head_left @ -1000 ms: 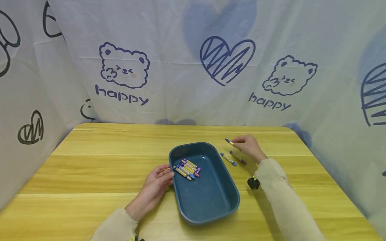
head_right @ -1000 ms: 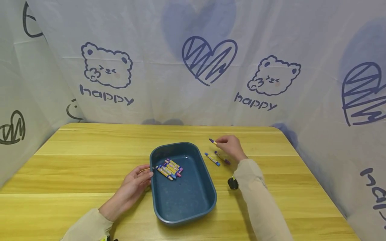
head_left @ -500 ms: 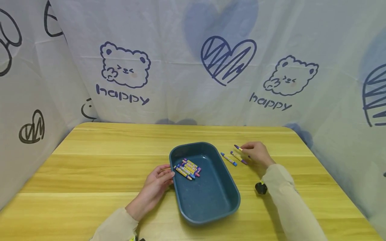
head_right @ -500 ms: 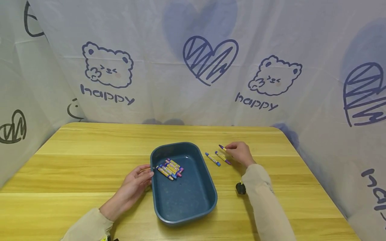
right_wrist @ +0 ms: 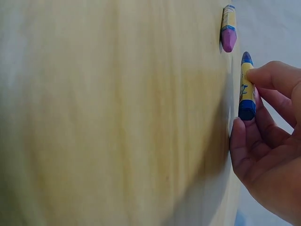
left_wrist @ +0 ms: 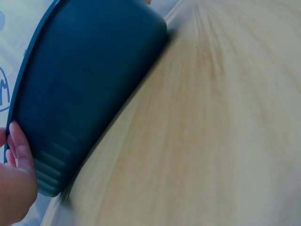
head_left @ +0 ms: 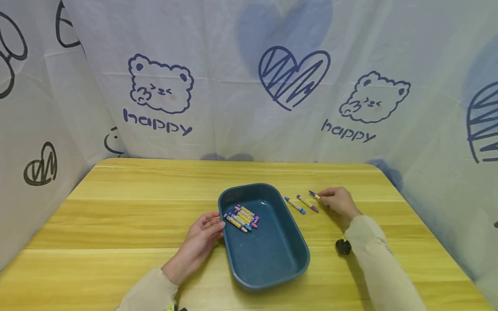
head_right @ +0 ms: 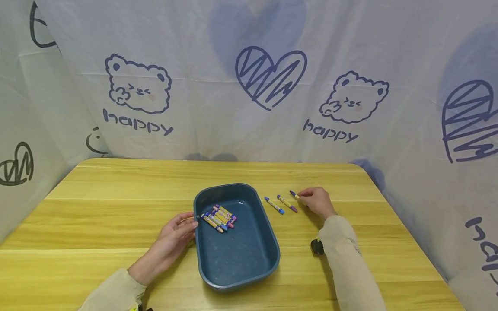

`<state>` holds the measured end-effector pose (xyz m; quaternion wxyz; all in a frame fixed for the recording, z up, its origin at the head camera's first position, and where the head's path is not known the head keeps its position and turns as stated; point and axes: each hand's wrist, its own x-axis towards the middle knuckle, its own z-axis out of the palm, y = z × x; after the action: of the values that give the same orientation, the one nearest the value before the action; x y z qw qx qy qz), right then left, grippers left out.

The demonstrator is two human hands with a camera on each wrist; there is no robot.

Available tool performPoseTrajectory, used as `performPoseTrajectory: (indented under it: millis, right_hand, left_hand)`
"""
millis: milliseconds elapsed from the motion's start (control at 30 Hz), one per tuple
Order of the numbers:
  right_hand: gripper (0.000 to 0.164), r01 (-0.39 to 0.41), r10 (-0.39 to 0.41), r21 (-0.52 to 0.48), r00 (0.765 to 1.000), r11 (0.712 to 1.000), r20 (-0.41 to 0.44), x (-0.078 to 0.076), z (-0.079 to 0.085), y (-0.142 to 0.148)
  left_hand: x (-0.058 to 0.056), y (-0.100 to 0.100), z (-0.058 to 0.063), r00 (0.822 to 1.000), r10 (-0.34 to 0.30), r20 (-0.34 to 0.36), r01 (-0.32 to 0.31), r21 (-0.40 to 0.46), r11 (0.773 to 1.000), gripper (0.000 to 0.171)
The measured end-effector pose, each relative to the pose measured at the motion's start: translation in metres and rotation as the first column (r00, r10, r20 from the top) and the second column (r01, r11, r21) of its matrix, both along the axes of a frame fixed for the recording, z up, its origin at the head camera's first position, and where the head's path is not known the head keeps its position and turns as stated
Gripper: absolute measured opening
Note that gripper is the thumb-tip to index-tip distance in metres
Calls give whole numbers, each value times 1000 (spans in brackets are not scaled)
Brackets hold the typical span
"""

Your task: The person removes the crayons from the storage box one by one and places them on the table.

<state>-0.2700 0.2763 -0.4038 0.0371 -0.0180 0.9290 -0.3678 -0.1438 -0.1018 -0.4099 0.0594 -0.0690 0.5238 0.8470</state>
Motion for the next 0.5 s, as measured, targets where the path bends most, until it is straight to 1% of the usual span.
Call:
performPoseTrajectory:
  millis: [100,200,500]
  right_hand:
    - [26,12,-12,-8,1000,1000,15,0,-2,0]
    - [26,7,-7,-7,1000,1000,16,0,-4,1]
    - [24,-17,17,30,1000,999,-1,1,-6,0]
  left_hand:
    - [1,0,0,1000,-4,-20,4,-6,1000,37]
    - [1,0,0,1000,-8,-30,8,-6,1000,37]
    - [0,0,-1,1000,-4,-8,5,10,1000,38]
